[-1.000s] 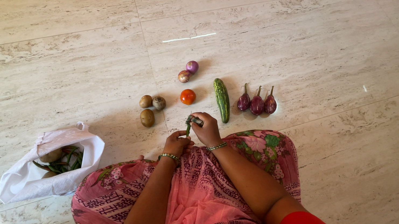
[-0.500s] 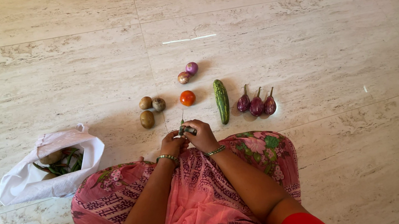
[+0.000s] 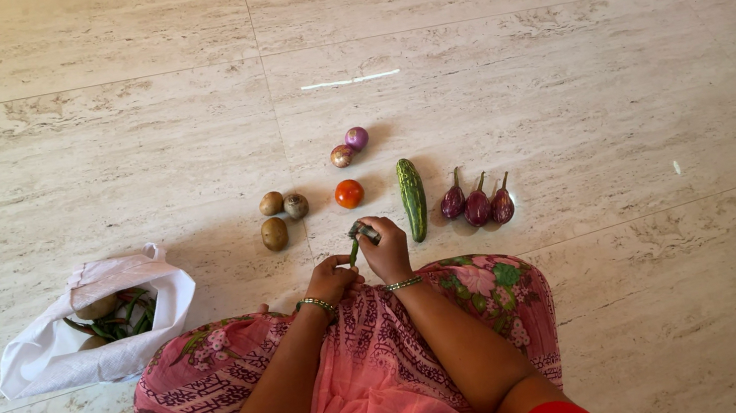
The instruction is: The person sits on the floor and uses a small knife to peel the skin off an onion and a green chili pepper. They place the peeled items on the floor next to other vegetables.
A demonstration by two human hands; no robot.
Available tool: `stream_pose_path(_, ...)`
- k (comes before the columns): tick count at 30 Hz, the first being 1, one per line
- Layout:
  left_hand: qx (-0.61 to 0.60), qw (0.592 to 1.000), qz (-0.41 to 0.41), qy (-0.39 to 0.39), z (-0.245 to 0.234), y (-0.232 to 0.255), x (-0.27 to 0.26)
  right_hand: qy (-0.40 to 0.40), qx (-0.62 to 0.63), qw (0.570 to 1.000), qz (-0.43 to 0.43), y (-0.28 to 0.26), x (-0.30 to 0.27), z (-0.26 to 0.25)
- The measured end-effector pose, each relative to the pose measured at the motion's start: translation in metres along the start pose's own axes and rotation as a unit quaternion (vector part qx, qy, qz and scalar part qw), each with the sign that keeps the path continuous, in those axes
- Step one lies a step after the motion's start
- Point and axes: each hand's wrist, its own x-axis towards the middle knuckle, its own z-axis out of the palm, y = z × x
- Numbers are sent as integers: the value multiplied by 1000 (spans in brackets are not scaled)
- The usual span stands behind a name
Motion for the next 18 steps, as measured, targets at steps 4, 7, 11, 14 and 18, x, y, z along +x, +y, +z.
stream_pose_path(4, 26, 1000, -1, -8, 2, 2, -4, 18, -8, 1000, 14, 1, 1, 0)
stream_pose_path(7, 6, 1000, 2, -6, 3, 4, -6, 13, -1, 1000, 23, -2, -1, 1)
stream_pose_path(11, -10, 999, -3, 30, 0, 1, -4, -41, 30, 999, 9, -6, -6, 1)
stream_pose_path(14, -43, 998, 12, 53, -7, -6, 4, -101, 33, 994, -29, -9, -14, 3)
stream_pose_path(18, -58, 995, 35, 69, -18, -20, 17, -143, 48, 987, -56, -11, -19, 4)
